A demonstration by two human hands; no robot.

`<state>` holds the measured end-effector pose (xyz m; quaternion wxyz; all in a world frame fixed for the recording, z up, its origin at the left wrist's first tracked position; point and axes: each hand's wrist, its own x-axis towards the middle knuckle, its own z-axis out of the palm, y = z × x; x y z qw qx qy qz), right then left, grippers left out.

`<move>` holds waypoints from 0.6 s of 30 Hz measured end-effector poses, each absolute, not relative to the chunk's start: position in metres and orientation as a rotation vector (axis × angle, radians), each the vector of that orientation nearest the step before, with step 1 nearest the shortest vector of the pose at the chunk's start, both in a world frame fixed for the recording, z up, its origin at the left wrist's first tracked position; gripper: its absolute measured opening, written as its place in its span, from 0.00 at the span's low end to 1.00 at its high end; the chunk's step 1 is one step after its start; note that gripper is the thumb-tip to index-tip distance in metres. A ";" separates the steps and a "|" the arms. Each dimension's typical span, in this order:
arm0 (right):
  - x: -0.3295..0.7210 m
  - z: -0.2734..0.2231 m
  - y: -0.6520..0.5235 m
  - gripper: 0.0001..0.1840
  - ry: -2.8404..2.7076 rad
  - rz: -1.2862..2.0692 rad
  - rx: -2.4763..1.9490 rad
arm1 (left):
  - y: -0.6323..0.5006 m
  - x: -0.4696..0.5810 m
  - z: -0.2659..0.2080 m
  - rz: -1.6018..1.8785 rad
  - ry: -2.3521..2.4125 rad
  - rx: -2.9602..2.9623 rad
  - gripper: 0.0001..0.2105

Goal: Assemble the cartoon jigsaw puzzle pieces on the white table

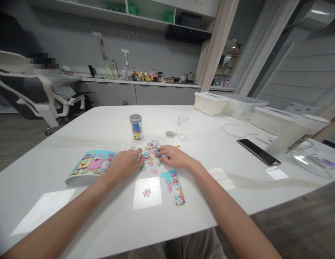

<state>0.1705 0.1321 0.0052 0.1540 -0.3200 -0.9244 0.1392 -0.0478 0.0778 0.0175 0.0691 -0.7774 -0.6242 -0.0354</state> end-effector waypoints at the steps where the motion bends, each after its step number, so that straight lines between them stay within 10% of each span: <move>1: 0.170 0.005 0.132 0.15 -2.658 0.374 -0.923 | 0.078 -0.048 0.017 -0.106 -1.876 -2.340 0.16; 18: 0.204 0.010 0.153 0.14 -2.501 -0.063 -1.246 | 0.075 -0.046 0.023 -0.082 -1.886 -2.350 0.14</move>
